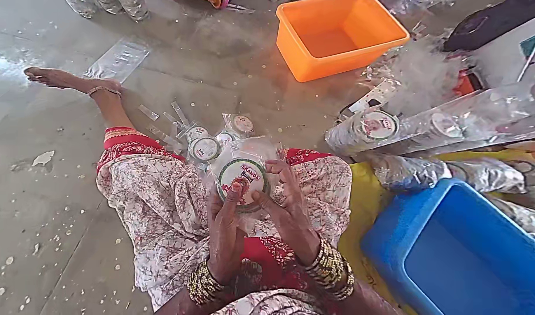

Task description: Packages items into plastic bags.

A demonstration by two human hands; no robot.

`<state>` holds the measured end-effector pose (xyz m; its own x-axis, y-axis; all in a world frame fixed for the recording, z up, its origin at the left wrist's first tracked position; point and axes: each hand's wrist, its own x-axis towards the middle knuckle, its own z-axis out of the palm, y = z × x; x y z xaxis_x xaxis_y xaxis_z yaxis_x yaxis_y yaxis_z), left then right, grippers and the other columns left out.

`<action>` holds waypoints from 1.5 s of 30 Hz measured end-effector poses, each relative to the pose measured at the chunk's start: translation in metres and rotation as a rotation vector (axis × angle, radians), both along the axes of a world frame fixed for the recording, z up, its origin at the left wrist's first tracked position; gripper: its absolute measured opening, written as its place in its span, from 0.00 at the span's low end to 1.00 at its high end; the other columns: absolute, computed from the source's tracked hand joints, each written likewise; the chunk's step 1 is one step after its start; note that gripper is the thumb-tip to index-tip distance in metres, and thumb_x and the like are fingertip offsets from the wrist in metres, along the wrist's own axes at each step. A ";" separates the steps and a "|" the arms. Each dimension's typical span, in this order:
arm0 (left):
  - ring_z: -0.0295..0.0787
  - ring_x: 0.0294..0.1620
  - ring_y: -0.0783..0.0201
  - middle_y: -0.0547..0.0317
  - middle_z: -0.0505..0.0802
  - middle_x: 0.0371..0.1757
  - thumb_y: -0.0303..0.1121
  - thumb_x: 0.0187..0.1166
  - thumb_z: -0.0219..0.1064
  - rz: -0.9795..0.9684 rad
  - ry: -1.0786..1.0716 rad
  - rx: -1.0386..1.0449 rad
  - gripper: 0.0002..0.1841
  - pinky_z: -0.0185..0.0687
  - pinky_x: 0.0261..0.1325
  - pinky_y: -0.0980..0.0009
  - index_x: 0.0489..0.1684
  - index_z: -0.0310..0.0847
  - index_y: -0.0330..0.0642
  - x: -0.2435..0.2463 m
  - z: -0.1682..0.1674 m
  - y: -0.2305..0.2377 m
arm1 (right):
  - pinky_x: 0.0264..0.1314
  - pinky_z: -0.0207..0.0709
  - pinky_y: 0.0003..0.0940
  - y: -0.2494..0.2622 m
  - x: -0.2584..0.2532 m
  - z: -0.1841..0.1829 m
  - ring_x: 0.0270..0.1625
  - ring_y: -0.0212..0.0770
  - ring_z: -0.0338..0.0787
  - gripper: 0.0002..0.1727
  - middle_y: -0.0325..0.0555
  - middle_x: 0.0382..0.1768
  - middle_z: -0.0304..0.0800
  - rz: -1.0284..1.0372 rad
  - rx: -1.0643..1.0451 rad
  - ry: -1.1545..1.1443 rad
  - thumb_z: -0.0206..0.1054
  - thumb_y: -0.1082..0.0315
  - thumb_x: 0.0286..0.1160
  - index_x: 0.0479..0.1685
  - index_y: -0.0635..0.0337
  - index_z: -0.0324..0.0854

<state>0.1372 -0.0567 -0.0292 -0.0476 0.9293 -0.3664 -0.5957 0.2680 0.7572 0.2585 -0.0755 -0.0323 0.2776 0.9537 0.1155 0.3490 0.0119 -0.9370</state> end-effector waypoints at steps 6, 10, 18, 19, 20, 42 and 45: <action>0.94 0.48 0.68 0.56 0.93 0.51 0.19 0.80 0.58 0.116 0.142 -0.051 0.22 0.93 0.52 0.70 0.74 0.69 0.32 -0.036 -0.006 0.019 | 0.47 0.86 0.32 0.017 0.034 -0.007 0.44 0.35 0.92 0.20 0.46 0.45 0.92 0.160 -0.151 -0.248 0.62 0.54 0.84 0.54 0.64 0.83; 0.91 0.53 0.69 0.56 0.90 0.57 0.18 0.80 0.59 0.210 0.241 -0.053 0.24 0.90 0.56 0.71 0.77 0.67 0.33 -0.054 -0.009 0.027 | 0.69 0.75 0.64 0.028 0.023 -0.022 0.73 0.64 0.81 0.47 0.63 0.72 0.80 0.471 -0.728 -0.618 0.72 0.36 0.69 0.80 0.62 0.71; 0.88 0.60 0.65 0.50 0.85 0.67 0.17 0.78 0.62 0.233 0.275 -0.074 0.28 0.87 0.61 0.69 0.81 0.65 0.34 -0.065 -0.022 0.027 | 0.79 0.65 0.63 0.031 0.009 -0.058 0.84 0.66 0.68 0.47 0.66 0.81 0.68 0.574 -0.738 -0.748 0.83 0.54 0.60 0.83 0.62 0.67; 0.88 0.60 0.66 0.50 0.85 0.67 0.18 0.78 0.62 0.235 0.276 -0.083 0.28 0.87 0.61 0.69 0.81 0.65 0.35 -0.065 -0.024 0.028 | 0.81 0.61 0.65 0.030 0.009 -0.059 0.87 0.67 0.63 0.49 0.67 0.84 0.64 0.584 -0.720 -0.764 0.83 0.52 0.58 0.84 0.61 0.67; 0.87 0.60 0.66 0.51 0.86 0.67 0.18 0.79 0.62 0.235 0.275 -0.096 0.28 0.86 0.61 0.69 0.80 0.65 0.35 -0.064 -0.025 0.028 | 0.82 0.58 0.68 0.028 0.010 -0.061 0.88 0.68 0.61 0.52 0.68 0.86 0.62 0.603 -0.703 -0.775 0.84 0.51 0.57 0.85 0.61 0.65; 0.91 0.48 0.70 0.56 0.91 0.53 0.22 0.84 0.49 0.106 0.152 -0.011 0.20 0.89 0.52 0.70 0.74 0.70 0.34 -0.047 -0.021 0.027 | 0.63 0.81 0.43 0.061 0.002 0.016 0.62 0.45 0.86 0.53 0.53 0.63 0.86 0.317 -0.055 0.045 0.84 0.55 0.52 0.85 0.64 0.65; 0.89 0.47 0.71 0.56 0.90 0.50 0.30 0.91 0.44 0.096 0.100 -0.087 0.18 0.87 0.53 0.72 0.69 0.73 0.34 -0.031 -0.013 0.027 | 0.78 0.74 0.47 0.057 -0.002 0.007 0.76 0.45 0.81 0.60 0.54 0.76 0.79 0.338 -0.364 0.030 0.84 0.42 0.50 0.88 0.58 0.59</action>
